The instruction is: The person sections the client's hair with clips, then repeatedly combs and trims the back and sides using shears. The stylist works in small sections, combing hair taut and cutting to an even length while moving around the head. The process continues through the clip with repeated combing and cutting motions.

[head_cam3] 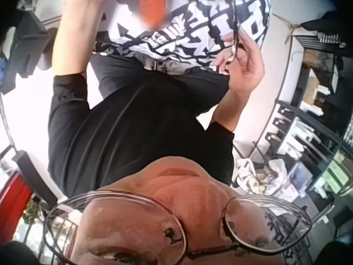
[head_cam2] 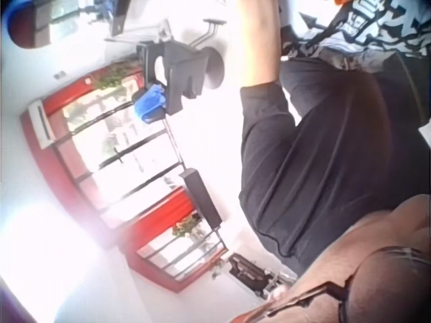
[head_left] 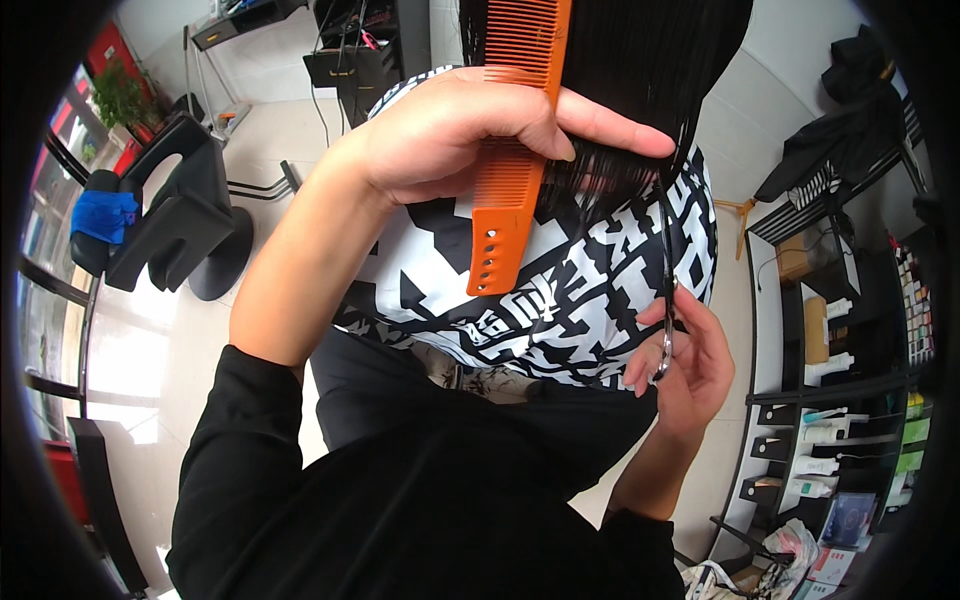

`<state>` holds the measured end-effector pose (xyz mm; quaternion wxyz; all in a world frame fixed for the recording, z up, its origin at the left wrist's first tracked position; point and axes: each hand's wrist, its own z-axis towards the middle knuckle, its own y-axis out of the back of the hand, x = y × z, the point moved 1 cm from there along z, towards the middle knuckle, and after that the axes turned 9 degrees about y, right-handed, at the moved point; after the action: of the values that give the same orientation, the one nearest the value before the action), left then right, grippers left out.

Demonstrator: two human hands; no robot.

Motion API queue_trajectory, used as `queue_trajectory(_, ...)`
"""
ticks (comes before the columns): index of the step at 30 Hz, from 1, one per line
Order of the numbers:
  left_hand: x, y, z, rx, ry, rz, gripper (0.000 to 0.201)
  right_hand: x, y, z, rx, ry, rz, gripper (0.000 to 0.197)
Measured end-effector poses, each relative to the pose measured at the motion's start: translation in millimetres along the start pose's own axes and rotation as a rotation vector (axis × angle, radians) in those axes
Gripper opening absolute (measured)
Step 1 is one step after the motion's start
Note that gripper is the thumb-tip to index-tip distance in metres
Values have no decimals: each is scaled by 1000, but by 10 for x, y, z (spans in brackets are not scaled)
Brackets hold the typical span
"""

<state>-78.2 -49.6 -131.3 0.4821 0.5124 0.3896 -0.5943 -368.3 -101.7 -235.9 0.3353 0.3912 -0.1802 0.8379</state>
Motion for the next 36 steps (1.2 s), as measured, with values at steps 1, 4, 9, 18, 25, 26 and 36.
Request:
queue_trajectory(1,14,-6,8,-18,-10,2,43,-1,-1,8,5,2,-6,53)
queue_trajectory(4,21,-3,-3,-47,72,-28,42,-15,0,19,10,15,17,51)
queue_trajectory(9,-13,13,-22,-88,111,38,51,-1,-7,54,9,2,7,51)
queue_trajectory(18,50,48,9,-59,40,-15,40,-26,36,36,3,-29,-45,56)
queue_trajectory(25,27,52,-1,-33,70,-10,42,5,9,99,33,4,-23,57)
queue_trajectory(26,25,54,1,-32,65,3,43,-11,16,105,33,8,-10,57)
queue_trajectory(36,32,85,-21,-39,66,-9,44,20,67,43,-3,-35,-9,55)
